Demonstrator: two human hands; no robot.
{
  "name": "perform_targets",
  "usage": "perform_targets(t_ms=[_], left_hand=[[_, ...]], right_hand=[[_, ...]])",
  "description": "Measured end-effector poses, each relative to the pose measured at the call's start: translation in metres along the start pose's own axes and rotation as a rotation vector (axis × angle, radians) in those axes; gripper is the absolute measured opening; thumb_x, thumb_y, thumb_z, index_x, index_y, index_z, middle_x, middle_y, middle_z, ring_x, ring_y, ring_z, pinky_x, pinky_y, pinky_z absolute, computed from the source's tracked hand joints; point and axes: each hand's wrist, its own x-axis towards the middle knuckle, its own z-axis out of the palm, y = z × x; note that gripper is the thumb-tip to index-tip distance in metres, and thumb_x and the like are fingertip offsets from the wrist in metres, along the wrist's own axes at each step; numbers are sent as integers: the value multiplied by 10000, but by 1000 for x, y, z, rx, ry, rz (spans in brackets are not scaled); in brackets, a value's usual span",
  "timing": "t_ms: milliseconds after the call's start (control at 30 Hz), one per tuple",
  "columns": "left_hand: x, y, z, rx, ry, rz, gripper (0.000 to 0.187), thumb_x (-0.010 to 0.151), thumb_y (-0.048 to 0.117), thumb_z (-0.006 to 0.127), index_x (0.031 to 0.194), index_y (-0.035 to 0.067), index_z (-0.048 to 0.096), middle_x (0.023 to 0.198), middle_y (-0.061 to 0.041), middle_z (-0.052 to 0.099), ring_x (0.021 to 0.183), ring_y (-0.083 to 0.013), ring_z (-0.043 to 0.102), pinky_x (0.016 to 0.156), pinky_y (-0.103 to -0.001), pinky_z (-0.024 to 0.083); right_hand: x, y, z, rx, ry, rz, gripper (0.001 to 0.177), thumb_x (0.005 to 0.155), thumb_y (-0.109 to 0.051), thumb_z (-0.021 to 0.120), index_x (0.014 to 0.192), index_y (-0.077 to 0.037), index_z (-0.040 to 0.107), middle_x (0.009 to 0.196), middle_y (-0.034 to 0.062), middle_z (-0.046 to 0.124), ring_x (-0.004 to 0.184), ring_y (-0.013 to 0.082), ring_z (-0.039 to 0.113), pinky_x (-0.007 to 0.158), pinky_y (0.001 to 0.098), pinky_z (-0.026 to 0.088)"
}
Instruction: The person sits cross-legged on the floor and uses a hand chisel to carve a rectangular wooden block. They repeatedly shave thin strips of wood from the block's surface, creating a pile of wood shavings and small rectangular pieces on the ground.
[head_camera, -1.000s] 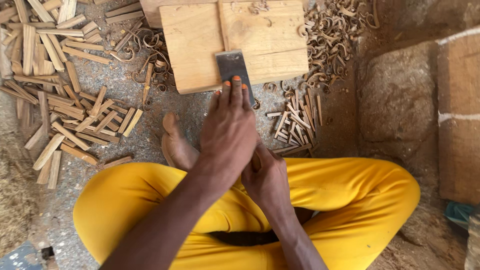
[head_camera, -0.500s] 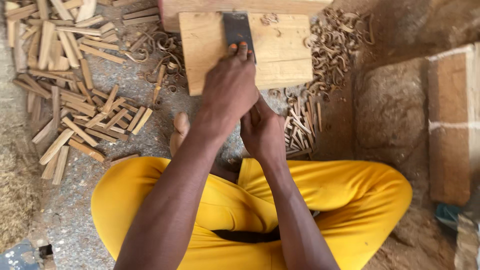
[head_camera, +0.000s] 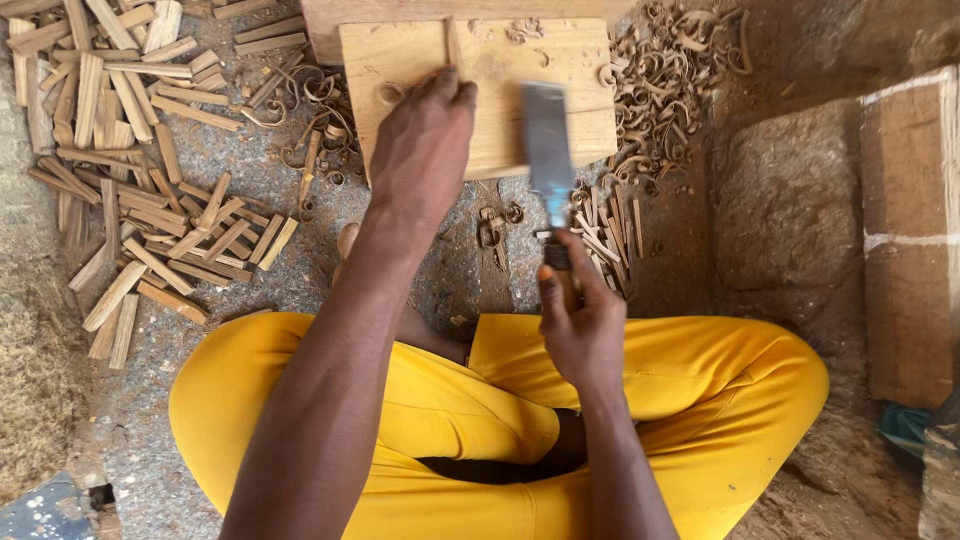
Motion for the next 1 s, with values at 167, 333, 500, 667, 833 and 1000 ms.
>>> perform_targets(t_ms=[167,333,500,667,833,1000], left_hand=[[-4,-7,-5,-59,-44,-104,219,1088,61,595,1260,16,722,1217,-191,739,1026,-246,732,1066,-451,518],[-7,-9,-9,52,20,-37,215,1028,73,660,1215,52,763,1155,-124,774,1017,-210,714,979,-419,527],[-6,-14,-10,58,70,11,266,927,83,755,1191,88,783,1190,-70,766,1063,-206,665,982,-408,499],[-12,-13,-11,17,57,-29,338,864,55,797,1190,145,803,1221,-60,738,1122,-243,605,1064,-460,418],[-11,-12,-14,75,38,-49,365,890,8,766,1197,200,804,1285,-64,713,1237,-286,556,1169,-561,306],[-11,-13,-11,96,12,-63,430,810,-6,782,1187,200,806,1364,-89,679,1300,-330,526,1187,-610,215]], right_hand=[[-1,-5,7,-136,-48,42,435,1002,-189,669,1425,-100,618,589,62,679,436,102,503,398,351,387],[-5,-18,2,-98,-40,-115,479,1000,-109,669,1463,-84,549,675,119,682,523,193,620,521,357,521],[-12,-23,0,-120,-83,-155,588,970,-86,675,1517,-80,459,795,170,712,627,267,733,537,388,538],[-21,-17,2,-134,-71,-123,519,983,-99,674,1477,-80,517,714,169,701,548,248,697,543,401,548],[-19,-11,3,-185,-116,5,497,988,-142,662,1468,-124,537,638,106,726,483,164,680,475,375,541],[-21,-11,5,-91,-111,-74,477,997,-127,664,1458,-103,547,673,77,734,527,138,689,505,350,563]])
